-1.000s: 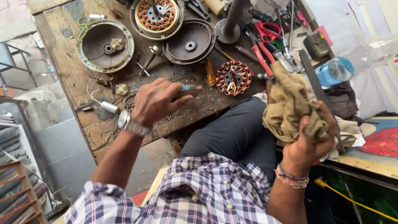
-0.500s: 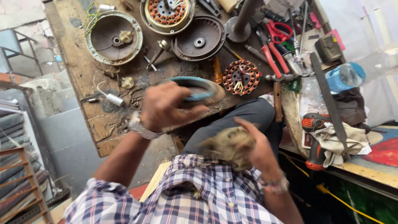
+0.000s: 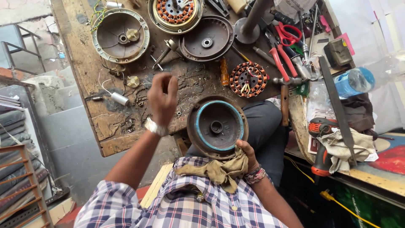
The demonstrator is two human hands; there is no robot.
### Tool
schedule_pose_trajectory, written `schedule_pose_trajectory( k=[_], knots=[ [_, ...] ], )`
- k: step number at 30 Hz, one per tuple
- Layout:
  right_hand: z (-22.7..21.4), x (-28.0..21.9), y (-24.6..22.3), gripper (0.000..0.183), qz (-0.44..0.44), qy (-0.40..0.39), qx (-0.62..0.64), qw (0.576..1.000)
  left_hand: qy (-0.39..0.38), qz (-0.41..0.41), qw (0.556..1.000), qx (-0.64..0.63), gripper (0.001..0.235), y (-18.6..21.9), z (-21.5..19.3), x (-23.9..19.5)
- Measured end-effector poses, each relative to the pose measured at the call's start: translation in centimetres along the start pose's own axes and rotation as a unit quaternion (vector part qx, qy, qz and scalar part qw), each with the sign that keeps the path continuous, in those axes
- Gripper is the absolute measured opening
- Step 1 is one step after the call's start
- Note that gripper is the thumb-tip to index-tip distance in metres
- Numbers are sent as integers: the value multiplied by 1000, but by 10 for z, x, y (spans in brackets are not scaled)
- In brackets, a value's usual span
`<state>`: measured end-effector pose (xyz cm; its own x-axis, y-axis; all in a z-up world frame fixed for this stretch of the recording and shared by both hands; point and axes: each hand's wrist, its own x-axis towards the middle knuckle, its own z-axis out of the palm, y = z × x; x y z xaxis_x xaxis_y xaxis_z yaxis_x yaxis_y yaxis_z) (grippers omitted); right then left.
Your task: The person cleans a motor housing with a cloth, then uses a screwdriver to adjust or remove a small component inside the housing. The person handles the housing, a cloth, and a screwdriver while working at a cluttered workbench.
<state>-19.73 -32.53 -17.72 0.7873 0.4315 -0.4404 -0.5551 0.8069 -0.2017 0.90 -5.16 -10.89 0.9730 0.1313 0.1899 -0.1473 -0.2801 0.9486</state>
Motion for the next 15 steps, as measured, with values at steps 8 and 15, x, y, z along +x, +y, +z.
schedule_pose_trajectory(
  k=[8,15],
  knots=[
    [-19,-11,3,68,-72,-2,11,997,-158,127,932,300,16,-69,56,4],
    [-11,-9,-1,70,-88,19,1,996,-152,128,930,309,14,-72,65,16]
  ],
)
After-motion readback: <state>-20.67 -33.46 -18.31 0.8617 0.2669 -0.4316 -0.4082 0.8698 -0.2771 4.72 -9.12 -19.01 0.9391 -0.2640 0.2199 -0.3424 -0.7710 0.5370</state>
